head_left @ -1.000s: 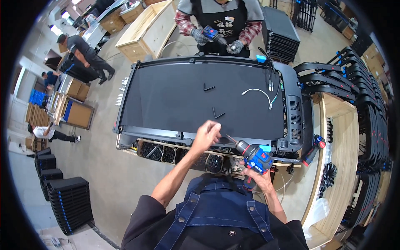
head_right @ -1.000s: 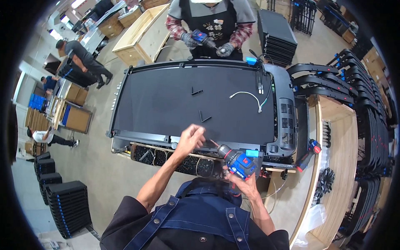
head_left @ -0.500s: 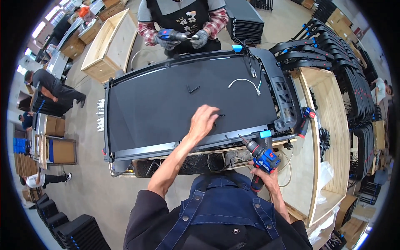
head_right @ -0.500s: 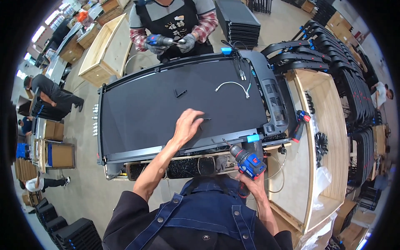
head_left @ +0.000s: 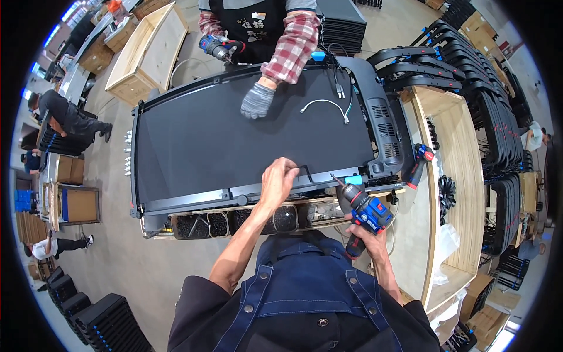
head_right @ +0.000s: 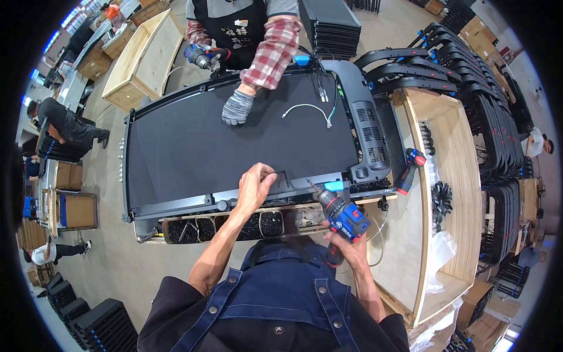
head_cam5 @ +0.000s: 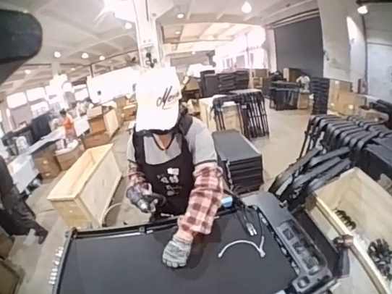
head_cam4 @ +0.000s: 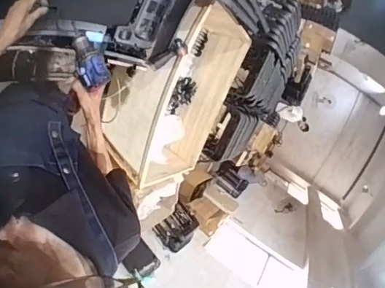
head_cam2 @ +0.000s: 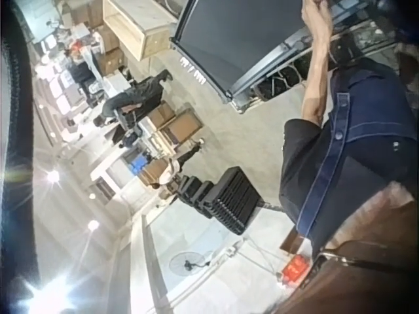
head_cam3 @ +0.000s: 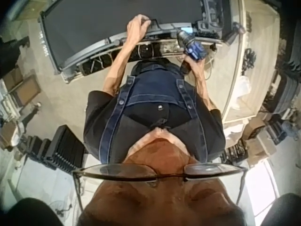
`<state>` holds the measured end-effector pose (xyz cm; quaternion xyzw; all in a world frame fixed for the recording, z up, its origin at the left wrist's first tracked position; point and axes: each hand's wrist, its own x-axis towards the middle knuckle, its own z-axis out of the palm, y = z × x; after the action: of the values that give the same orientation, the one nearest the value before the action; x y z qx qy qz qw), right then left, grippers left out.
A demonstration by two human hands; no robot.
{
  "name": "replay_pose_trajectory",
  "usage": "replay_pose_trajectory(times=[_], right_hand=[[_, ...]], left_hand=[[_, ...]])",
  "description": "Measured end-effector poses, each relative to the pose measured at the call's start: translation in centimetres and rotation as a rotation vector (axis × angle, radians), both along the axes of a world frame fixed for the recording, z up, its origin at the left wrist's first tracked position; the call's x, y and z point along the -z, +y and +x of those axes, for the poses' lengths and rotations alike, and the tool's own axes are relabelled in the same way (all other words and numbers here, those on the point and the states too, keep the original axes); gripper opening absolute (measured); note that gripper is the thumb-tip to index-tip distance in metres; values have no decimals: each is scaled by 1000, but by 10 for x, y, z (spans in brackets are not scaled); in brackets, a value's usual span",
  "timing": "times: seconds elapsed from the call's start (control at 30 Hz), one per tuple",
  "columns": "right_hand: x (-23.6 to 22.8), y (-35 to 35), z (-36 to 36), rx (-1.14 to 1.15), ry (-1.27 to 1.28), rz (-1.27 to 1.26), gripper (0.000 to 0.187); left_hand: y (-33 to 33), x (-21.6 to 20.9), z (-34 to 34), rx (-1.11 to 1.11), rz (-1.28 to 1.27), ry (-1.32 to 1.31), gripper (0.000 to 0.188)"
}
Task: Assembling components of a treadmill unit in a factory.
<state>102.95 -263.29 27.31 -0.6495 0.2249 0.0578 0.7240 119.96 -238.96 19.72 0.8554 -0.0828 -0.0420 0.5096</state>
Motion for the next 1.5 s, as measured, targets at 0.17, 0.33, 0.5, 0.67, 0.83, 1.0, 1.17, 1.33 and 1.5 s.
replay_pose_trajectory(times=[0.17,0.33,0.5,0.67,0.83,1.0,1.17,1.33,1.5], right_hand=[[7,-47,4,-40,-30,68,46],[15,-78,10,-112,-34,114,44],[20,-104,22,-193,-74,175,43],[12,-125,51,-428,-69,-2,42],[8,-134,94,-707,-48,-470,40],[-12,-115,134,-804,-127,-600,20],[-20,-103,156,-940,-110,-715,20],[-28,-93,166,-1016,17,-749,21],[-30,-81,172,-1074,29,-827,23]], left_hand=[[-49,1,-17,-17,181,110,23],[-76,14,-27,-71,362,-97,12],[-90,17,-15,213,511,-617,8],[-92,17,21,482,404,-646,17],[-91,30,28,445,416,-588,18],[-91,37,28,417,421,-520,17],[-89,43,29,386,378,-496,17],[-87,46,31,379,352,-508,17],[-85,42,33,400,342,-493,13]])
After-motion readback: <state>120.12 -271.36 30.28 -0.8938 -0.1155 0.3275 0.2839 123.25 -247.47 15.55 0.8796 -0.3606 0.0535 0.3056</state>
